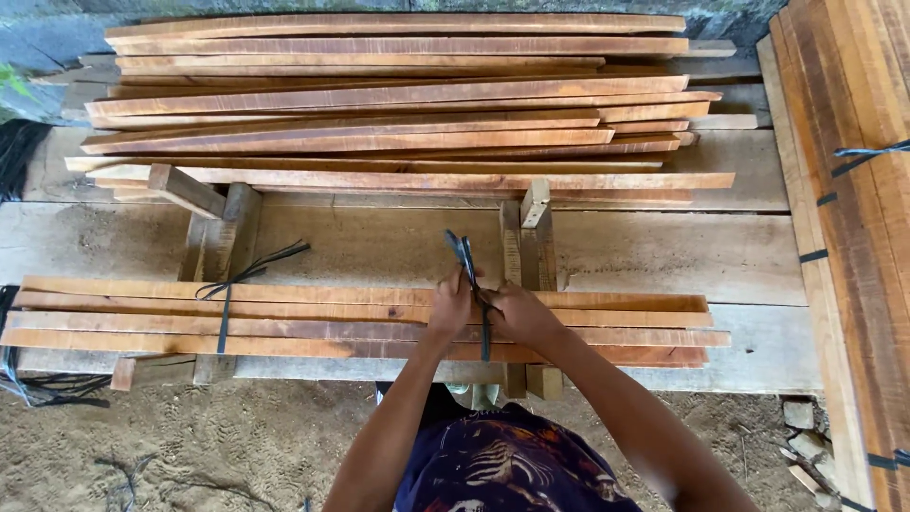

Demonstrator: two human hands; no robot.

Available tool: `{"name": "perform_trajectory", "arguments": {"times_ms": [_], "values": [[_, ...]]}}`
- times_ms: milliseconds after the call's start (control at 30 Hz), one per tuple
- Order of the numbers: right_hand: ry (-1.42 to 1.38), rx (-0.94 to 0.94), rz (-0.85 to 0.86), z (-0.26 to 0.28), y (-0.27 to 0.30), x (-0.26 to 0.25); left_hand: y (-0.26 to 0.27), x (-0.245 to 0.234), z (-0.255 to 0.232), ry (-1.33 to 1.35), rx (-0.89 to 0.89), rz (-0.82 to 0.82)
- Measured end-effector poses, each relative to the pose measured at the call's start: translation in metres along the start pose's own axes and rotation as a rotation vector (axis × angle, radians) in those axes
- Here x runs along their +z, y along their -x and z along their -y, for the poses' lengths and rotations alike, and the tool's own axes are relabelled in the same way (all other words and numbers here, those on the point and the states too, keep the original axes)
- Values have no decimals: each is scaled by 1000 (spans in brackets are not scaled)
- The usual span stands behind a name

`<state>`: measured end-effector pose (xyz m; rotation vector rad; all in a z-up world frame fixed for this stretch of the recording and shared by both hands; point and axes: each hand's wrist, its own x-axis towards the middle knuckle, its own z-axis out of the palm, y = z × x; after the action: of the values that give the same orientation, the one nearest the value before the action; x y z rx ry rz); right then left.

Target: Bundling and organizing long wooden slats using plastic ties.

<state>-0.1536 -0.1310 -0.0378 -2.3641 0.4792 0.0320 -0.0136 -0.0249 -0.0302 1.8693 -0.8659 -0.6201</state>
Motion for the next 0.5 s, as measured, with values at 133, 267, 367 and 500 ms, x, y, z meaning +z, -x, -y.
{"name": "perform_trajectory", "arguments": {"times_ms": [133, 267, 367, 500], "values": [[19, 21, -6, 14, 2, -7, 8, -4, -3, -229, 82, 25], [96, 83, -30, -2, -4, 11, 12, 11, 42, -501, 321, 6], [107, 104, -12, 6, -3, 11, 10, 24, 62, -511, 299, 4], [147, 119, -5, 3, -5, 8, 3, 31, 53, -465, 249, -130]]}}
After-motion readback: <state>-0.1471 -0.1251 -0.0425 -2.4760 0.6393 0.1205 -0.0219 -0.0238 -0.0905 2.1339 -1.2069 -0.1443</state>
